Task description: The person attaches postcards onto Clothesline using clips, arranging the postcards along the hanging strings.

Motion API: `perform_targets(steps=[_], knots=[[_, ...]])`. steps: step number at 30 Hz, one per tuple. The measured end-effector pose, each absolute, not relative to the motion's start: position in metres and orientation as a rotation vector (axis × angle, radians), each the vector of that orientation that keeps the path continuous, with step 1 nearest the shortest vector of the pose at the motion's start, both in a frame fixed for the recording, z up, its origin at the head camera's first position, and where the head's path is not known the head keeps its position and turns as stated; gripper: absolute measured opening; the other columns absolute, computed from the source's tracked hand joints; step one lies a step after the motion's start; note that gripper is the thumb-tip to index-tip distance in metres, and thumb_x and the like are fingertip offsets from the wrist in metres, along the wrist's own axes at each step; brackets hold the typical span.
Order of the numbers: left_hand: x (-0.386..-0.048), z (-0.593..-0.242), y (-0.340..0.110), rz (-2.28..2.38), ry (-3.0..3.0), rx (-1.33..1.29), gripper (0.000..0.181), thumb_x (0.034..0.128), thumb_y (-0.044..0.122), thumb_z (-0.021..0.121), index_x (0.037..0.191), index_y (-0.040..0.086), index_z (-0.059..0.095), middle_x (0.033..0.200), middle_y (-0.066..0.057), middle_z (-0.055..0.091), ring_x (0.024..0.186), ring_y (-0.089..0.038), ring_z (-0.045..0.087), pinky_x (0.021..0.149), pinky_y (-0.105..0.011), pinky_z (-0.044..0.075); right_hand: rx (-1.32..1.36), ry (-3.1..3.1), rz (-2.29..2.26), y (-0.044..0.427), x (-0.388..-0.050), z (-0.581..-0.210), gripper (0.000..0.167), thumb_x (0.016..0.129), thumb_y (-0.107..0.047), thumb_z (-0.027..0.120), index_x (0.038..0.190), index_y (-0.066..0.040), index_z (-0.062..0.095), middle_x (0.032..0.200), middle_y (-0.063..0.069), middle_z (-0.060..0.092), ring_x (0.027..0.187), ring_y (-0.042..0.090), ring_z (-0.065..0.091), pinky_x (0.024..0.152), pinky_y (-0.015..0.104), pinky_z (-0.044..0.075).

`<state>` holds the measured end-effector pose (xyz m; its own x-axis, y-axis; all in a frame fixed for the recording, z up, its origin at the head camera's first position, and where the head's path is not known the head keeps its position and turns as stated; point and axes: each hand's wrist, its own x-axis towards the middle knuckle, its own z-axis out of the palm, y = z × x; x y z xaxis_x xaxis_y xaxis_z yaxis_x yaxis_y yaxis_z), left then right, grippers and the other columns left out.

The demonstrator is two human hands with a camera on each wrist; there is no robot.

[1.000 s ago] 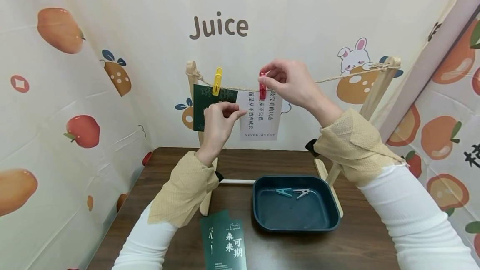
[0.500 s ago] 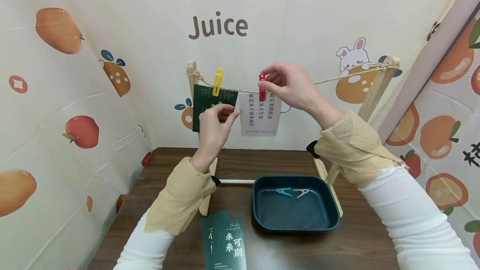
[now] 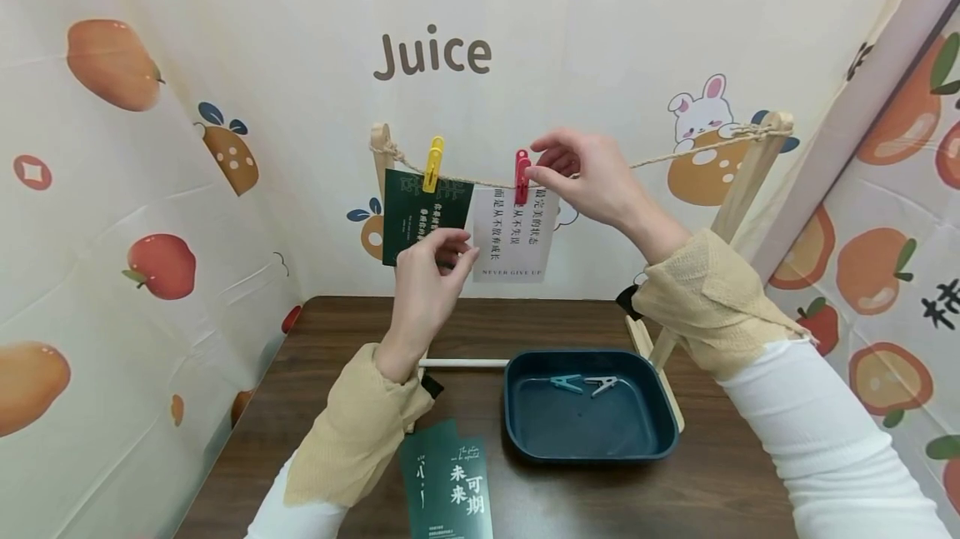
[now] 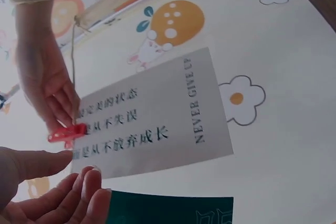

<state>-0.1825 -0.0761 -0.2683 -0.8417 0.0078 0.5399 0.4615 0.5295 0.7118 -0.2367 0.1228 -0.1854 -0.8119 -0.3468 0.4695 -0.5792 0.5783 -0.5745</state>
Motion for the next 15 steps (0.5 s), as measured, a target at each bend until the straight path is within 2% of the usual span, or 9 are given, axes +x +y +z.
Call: perform_targets(steps=[3,10,15], knots=[[-0.175,-0.27,-0.075,-1.256,-2.291,-0.409,0.023,0.0794,0.009,0.066,0.099,-0.001,0.062,0.082,-0.007,0.064,0.068,-0.015,0.057,0.061,-0.026,0.05,0.732,-2.438,1.07,0.126,-0.236,-0.189,0.029,0.084,-0.015,0.061,0.108,0.0,0.057,0.093,0.011,0.061,0.08,0.019,0.057,0.075,0.03,0.045],[-0.164,-0.28,-0.075,-1.251,-2.323,-0.422,0.025,0.0795,0.009,0.066,0.101,-0.003,0.06,0.082,-0.008,0.063,0.071,-0.017,0.058,0.062,-0.029,0.051,0.689,-2.231,1.078,0.134,-0.228,-0.196,0.02,0.084,-0.011,0.061,0.101,0.0,0.061,0.087,0.006,0.062,0.075,0.01,0.055,0.073,0.021,0.044],[-0.157,-0.288,-0.076,-1.28,-2.33,-0.406,0.026,0.0787,0.008,0.067,0.102,-0.002,0.06,0.082,-0.008,0.063,0.071,-0.016,0.059,0.062,-0.026,0.051,0.69,-2.158,1.1,0.139,-0.218,-0.203,0.019,0.083,-0.011,0.061,0.1,-0.002,0.062,0.088,0.006,0.063,0.073,0.01,0.055,0.072,0.017,0.043]])
